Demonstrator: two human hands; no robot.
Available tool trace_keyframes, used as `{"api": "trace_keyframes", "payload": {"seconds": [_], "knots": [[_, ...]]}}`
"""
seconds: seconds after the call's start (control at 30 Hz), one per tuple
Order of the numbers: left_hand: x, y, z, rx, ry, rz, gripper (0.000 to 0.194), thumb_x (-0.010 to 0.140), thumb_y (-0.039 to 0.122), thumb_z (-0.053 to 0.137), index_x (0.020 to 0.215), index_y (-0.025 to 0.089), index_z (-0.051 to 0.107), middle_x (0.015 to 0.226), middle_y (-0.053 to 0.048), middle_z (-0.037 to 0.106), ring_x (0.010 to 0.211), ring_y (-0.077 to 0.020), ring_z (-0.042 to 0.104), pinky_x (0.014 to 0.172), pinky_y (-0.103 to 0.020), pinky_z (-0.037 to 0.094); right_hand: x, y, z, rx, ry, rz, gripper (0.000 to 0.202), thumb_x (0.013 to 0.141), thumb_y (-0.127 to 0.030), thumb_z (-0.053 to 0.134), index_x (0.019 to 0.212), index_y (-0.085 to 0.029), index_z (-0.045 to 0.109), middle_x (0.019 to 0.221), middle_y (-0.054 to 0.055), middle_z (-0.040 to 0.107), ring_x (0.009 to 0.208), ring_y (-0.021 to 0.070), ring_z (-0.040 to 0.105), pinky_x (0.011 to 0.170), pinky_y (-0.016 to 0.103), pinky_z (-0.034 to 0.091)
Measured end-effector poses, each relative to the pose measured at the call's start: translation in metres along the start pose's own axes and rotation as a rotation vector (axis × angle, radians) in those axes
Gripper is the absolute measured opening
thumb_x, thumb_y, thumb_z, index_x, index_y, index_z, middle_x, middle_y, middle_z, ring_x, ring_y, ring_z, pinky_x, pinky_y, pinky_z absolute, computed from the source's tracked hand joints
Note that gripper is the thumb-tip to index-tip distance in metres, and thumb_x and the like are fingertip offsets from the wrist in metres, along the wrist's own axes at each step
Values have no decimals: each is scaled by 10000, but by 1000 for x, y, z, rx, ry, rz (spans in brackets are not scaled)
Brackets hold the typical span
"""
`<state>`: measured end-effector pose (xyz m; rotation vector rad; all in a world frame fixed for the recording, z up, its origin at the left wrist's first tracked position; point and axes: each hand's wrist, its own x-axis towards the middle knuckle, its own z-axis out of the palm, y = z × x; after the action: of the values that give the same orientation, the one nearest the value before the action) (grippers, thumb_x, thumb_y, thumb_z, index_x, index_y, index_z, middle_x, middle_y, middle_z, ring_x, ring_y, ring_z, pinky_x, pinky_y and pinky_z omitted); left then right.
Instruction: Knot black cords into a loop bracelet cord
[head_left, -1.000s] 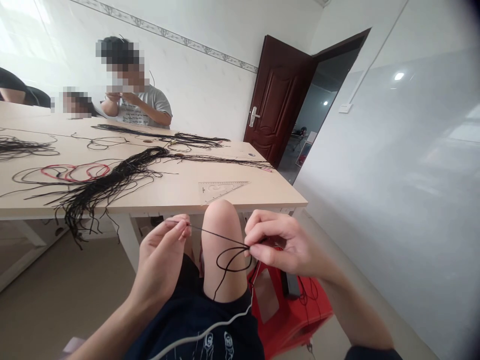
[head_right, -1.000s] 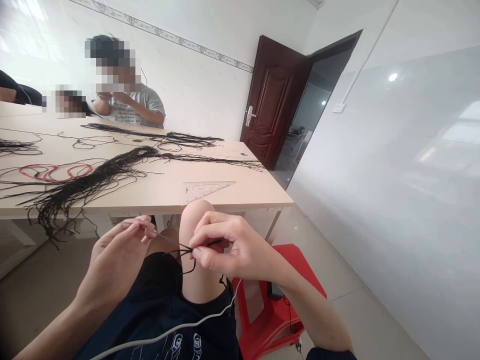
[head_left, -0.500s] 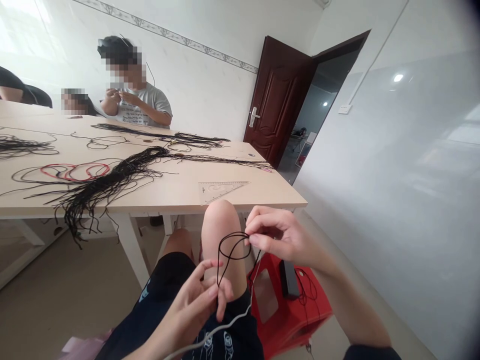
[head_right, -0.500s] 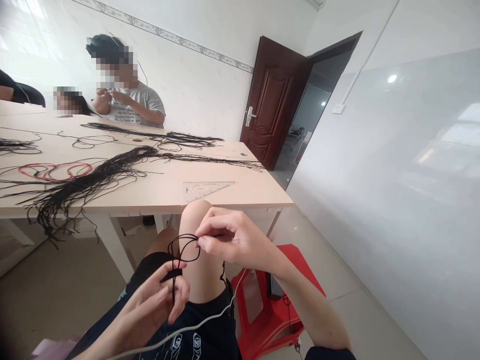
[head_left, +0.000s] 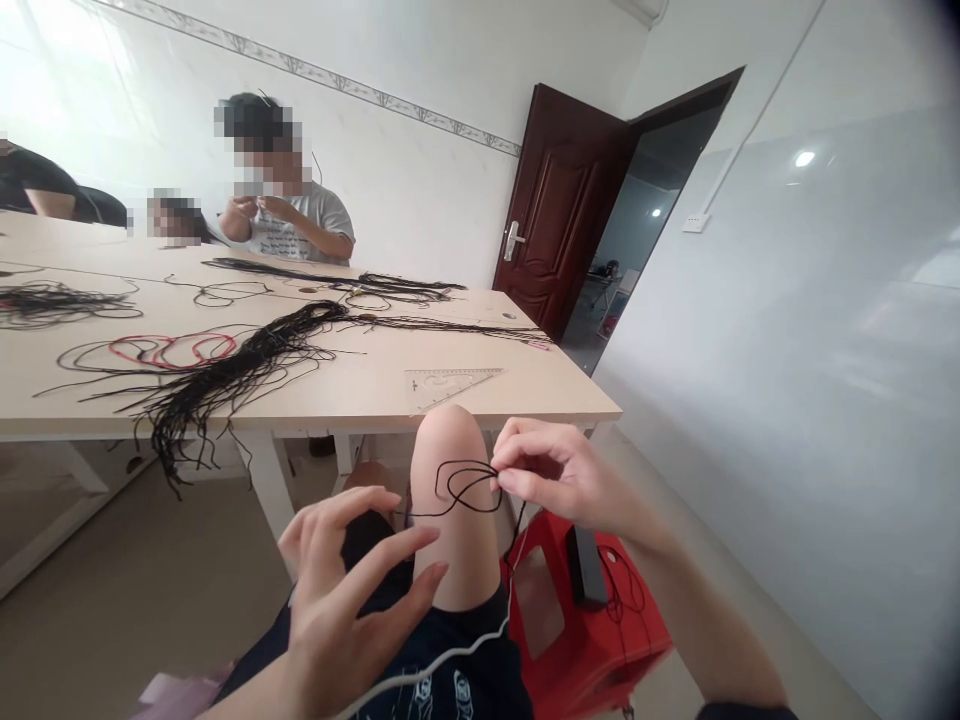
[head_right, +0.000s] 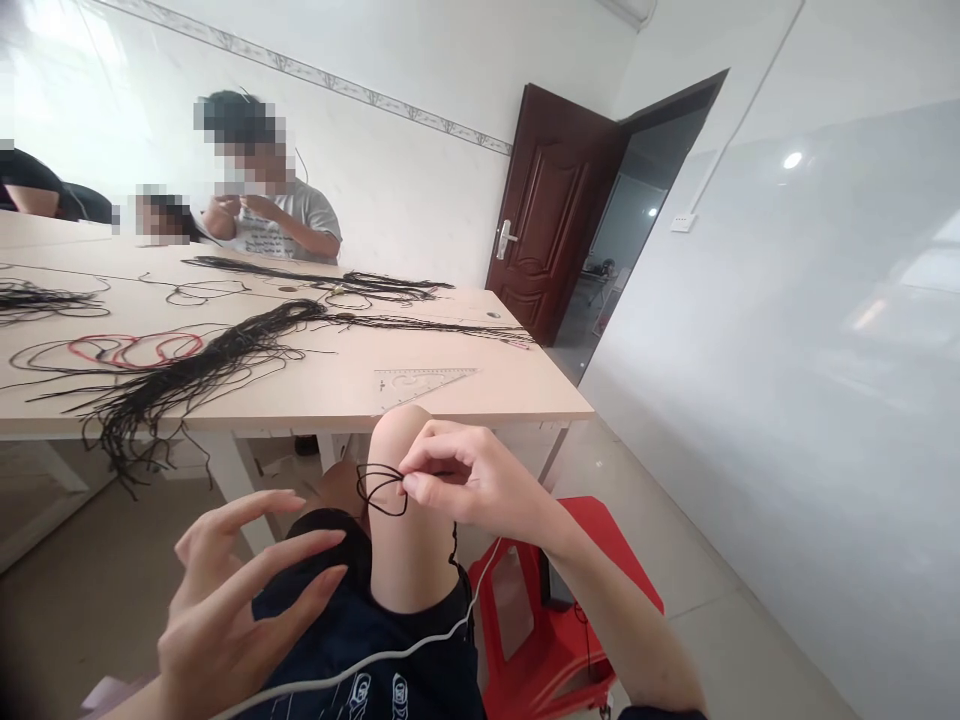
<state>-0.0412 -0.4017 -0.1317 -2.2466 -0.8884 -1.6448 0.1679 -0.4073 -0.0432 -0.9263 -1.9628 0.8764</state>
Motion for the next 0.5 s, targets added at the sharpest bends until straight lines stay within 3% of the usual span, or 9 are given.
{"api": "trace_keyframes", "payload": {"seconds": [0.2, 0.5], "knots": [[14, 14, 15, 35, 91, -34, 109, 738, 133, 652, 823, 186, 611, 797, -26, 539, 696, -160, 535, 722, -373, 318, -1, -6, 3, -12, -17, 7, 104, 795, -115, 553, 716, -144, 614, 766, -7, 506, 636, 73, 465, 539, 195, 352], [12, 18, 11, -29, 115, -30, 111, 723, 114, 653, 770, 209, 619, 738, 8, 524, 609, -119, 494, 697, -339, 332, -3, -9, 6, -14, -18, 2, 91, 784, -117, 557, 721, -146, 616, 750, -10, 494, 609, 71, 439, 517, 192, 329]]}}
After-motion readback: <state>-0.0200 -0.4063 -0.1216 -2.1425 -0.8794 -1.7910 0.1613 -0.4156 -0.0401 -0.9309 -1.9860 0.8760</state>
